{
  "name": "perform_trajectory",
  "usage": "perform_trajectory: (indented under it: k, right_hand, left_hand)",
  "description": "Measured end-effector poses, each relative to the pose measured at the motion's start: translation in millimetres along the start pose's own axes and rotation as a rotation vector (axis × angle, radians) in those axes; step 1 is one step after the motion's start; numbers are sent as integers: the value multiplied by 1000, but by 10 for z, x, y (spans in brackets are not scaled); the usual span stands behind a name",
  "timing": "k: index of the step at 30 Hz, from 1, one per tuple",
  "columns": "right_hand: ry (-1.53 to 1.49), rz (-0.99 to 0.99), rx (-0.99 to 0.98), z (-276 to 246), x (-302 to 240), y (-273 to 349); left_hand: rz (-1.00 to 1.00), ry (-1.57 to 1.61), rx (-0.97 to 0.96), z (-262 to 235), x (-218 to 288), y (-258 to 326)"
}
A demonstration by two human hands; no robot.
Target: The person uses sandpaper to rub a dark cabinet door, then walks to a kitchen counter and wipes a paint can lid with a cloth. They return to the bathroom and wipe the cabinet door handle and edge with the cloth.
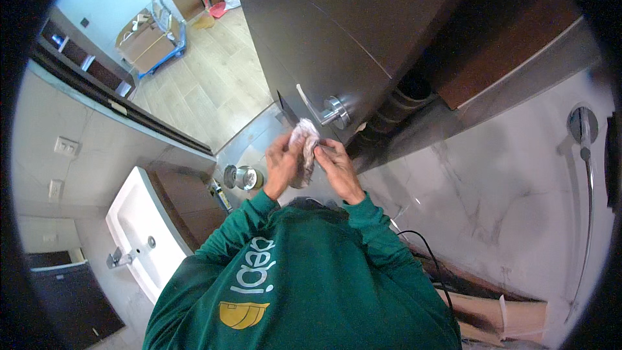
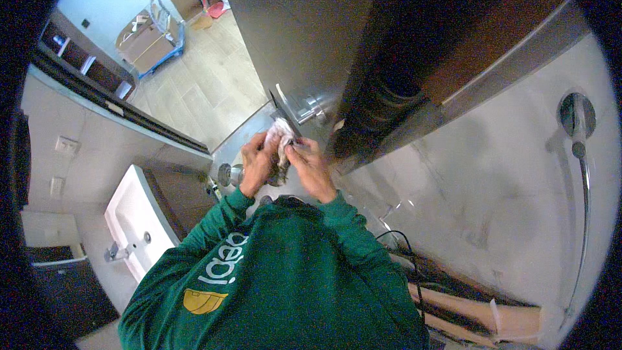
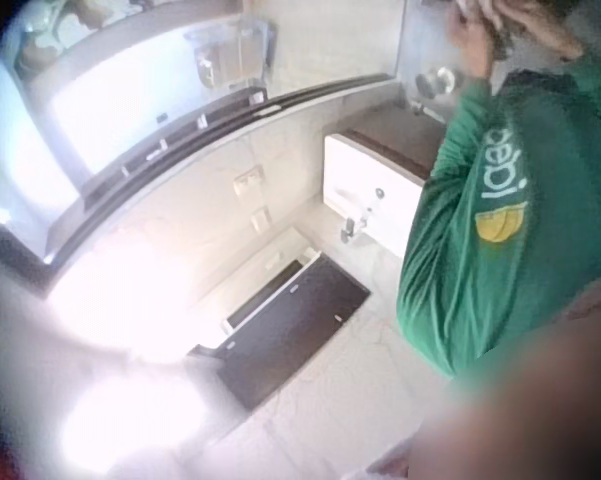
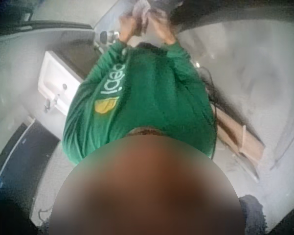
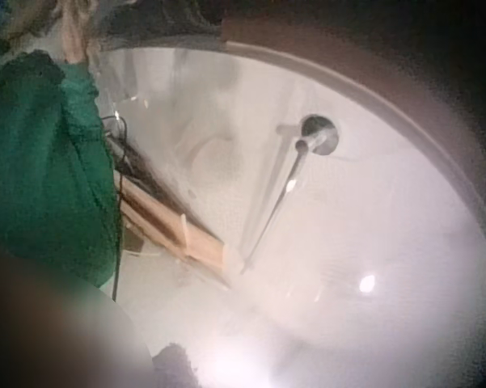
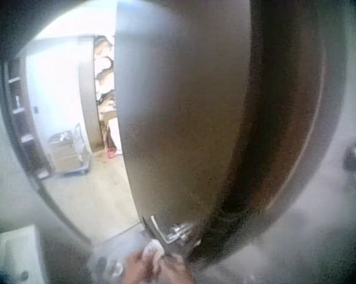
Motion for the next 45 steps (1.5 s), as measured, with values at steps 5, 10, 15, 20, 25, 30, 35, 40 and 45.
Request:
perform_trajectory:
  k: [5,10,15,20,25,30,35,40,45]
  right_hand:
    - [-140,158,71,-544,171,231]
    - [-243,228,115,-556,329,351]
    - [-234,214,241,-726,402,459]
    - [-220,255,333,-890,477,568]
    - [-131,262,332,-814,545,562]
    - [-214,252,297,-634,571,534]
    - [-198,236,276,-534,534,484]
    - [-457,352,422,-448,372,473]
    - [-545,241,359,-139,140,134]
  left_hand:
    - [558,-297,147,-101,578,-170]
    - [464,-658,84,391,570,-505]
    - [559,-538,41,552,336,-286]
    - [520,-430,128,314,525,-670]
    - [522,-521,34,558,363,-365]
    - [545,-412,60,420,424,-616]
    - [531,-338,-133,453,376,-329]
    - [98,-144,-359,367,177,17]
    - [-31,-16,-515,328,374,40]
Point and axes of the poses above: each hand's wrist, its own y-axis away from the middle knuckle, its own z-axis out of the palm, x = y × z, the point moved 6 cm from there along -y, towards the middle knuckle, and after that the axes turned 14 degrees about -z, right-handed, at the moved point
